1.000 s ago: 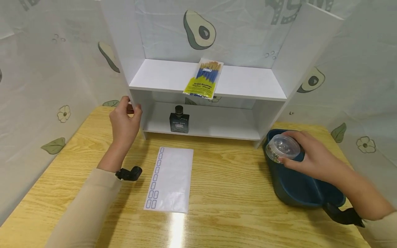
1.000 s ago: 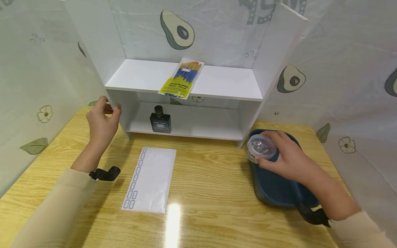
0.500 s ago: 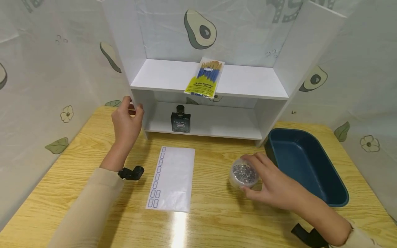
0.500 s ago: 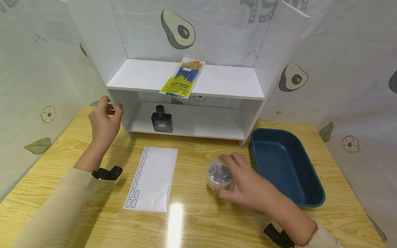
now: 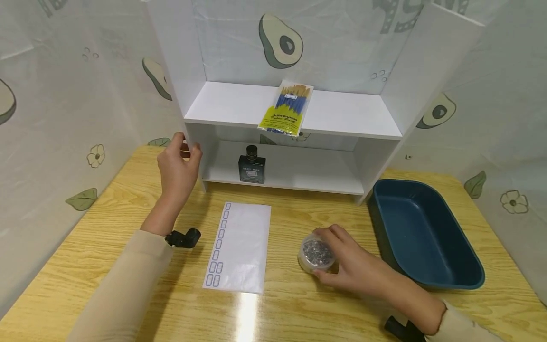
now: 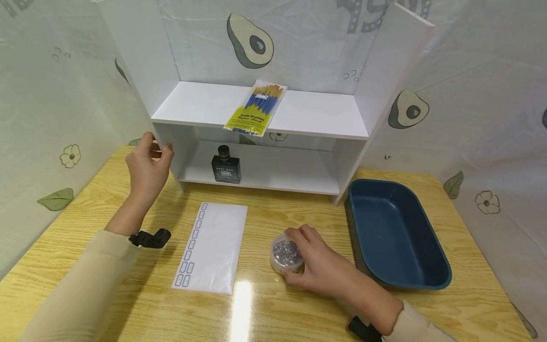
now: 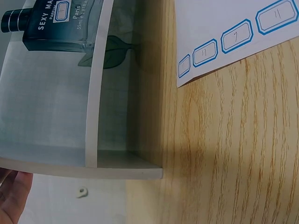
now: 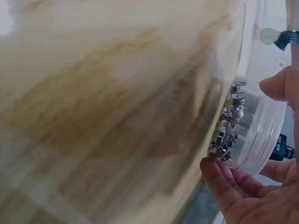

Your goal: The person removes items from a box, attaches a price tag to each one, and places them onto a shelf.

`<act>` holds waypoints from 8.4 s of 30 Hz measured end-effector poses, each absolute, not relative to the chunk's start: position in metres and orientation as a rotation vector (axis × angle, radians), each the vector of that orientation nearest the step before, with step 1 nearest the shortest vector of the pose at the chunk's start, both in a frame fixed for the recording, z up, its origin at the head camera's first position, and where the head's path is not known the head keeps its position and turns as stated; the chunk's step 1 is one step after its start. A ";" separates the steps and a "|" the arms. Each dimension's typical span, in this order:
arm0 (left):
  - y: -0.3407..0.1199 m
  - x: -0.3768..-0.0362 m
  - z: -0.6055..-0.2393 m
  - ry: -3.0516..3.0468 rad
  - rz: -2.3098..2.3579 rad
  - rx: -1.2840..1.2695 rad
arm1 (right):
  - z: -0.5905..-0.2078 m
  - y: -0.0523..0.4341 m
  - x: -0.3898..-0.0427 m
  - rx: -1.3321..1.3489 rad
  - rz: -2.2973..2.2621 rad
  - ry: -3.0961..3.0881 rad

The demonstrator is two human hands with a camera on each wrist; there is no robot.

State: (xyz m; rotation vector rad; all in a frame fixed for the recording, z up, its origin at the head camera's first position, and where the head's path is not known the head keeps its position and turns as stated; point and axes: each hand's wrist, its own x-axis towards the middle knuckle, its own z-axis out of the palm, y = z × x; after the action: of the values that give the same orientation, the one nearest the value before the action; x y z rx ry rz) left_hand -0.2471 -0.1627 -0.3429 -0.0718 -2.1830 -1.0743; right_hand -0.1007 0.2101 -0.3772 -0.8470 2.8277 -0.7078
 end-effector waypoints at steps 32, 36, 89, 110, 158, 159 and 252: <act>-0.166 -0.243 -0.343 -2.200 -1.144 -0.089 | -0.392 0.209 -0.100 -0.808 -0.799 2.794; -0.170 -0.236 -0.338 -2.296 -1.201 -0.128 | -0.392 0.210 -0.100 -0.791 -0.809 2.779; -0.174 -0.199 -0.353 -2.879 -1.961 -0.894 | -0.388 0.208 -0.099 -0.659 -0.955 2.680; -0.122 -0.164 -0.306 -1.909 -2.646 -0.687 | -0.335 0.198 -0.096 -0.803 -1.779 2.316; -0.026 -0.136 -0.344 -2.243 -2.488 -0.944 | -0.321 0.180 -0.117 -1.066 -1.522 3.179; -0.026 -0.135 -0.344 -2.237 -2.498 -0.939 | -0.321 0.180 -0.117 -1.089 -1.526 3.171; -0.070 -0.104 -0.406 -2.341 -3.031 0.128 | -0.356 0.203 -0.108 -1.051 -1.361 3.088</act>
State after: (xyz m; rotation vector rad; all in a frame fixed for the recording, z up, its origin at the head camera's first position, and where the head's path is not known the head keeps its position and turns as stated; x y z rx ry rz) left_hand -0.1042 -0.0696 -0.4062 0.1278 -2.3413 -3.0305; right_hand -0.1085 0.2032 -0.3562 -1.0514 3.0877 -1.3612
